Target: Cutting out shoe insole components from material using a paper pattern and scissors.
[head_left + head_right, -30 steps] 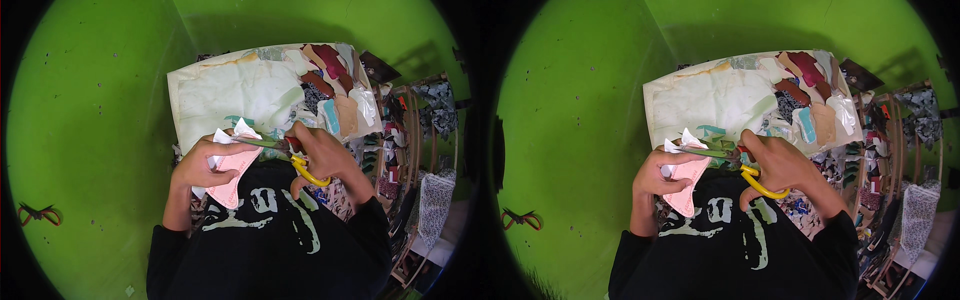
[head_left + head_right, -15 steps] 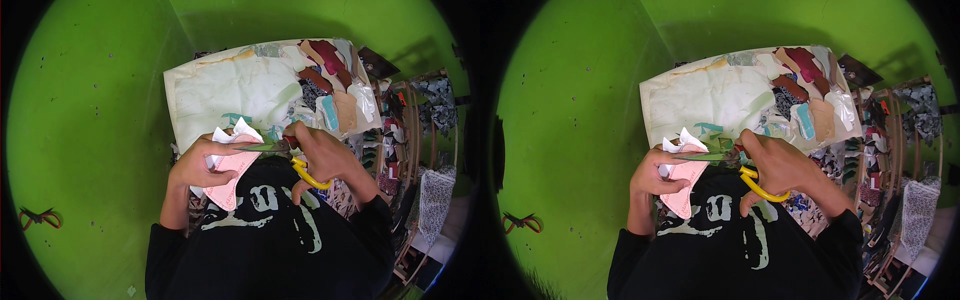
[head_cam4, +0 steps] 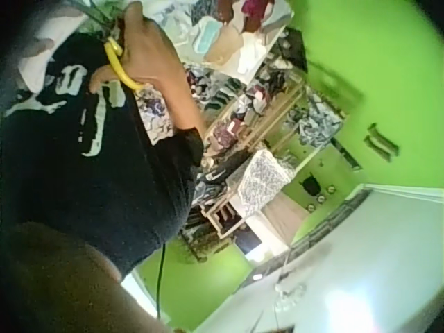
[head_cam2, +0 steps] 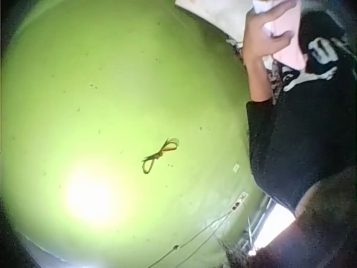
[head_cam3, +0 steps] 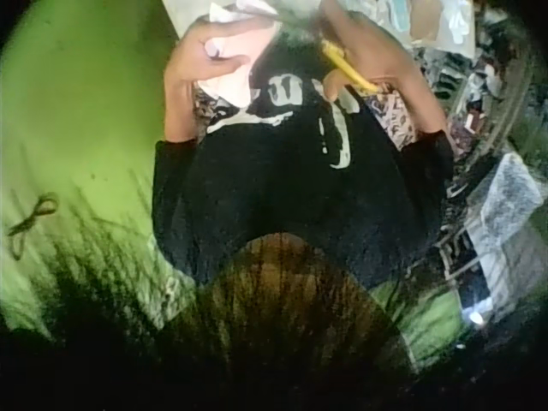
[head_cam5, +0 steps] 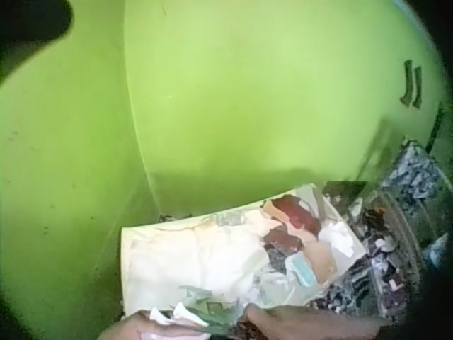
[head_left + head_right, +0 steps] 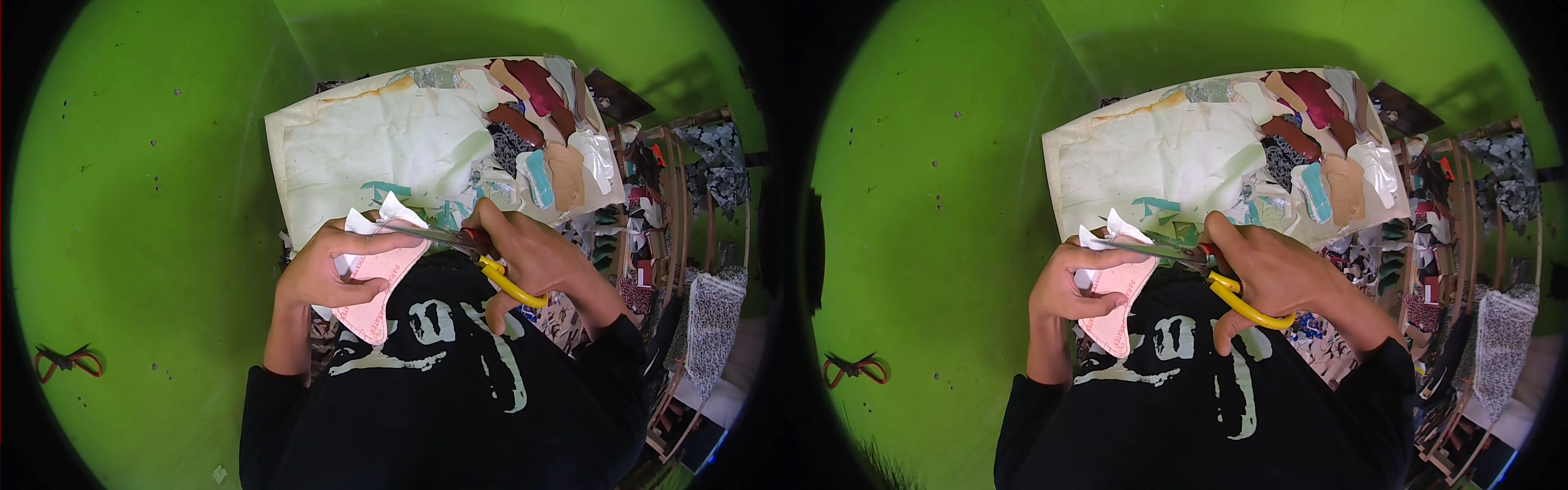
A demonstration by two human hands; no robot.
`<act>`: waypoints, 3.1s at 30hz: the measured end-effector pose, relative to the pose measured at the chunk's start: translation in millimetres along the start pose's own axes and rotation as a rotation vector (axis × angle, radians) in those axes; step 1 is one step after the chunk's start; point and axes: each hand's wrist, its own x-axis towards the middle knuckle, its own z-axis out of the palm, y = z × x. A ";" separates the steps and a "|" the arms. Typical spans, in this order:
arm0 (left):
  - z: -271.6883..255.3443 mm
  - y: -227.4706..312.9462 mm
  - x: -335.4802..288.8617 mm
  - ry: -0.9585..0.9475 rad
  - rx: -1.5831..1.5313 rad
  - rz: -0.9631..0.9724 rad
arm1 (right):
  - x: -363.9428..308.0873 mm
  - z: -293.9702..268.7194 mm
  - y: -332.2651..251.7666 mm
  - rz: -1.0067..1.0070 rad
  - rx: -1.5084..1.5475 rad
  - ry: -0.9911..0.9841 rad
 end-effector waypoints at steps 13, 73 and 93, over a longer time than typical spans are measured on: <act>-1.3 0.1 7.9 -0.035 0.113 0.094 | 3.9 -8.8 3.3 -0.078 -0.126 0.031; 94.4 -87.3 -8.1 0.853 -0.955 0.004 | 53.1 134.4 2.1 0.151 0.885 1.006; 92.8 -69.8 -18.7 0.891 -0.435 0.032 | 4.2 155.8 9.8 -0.032 0.639 0.718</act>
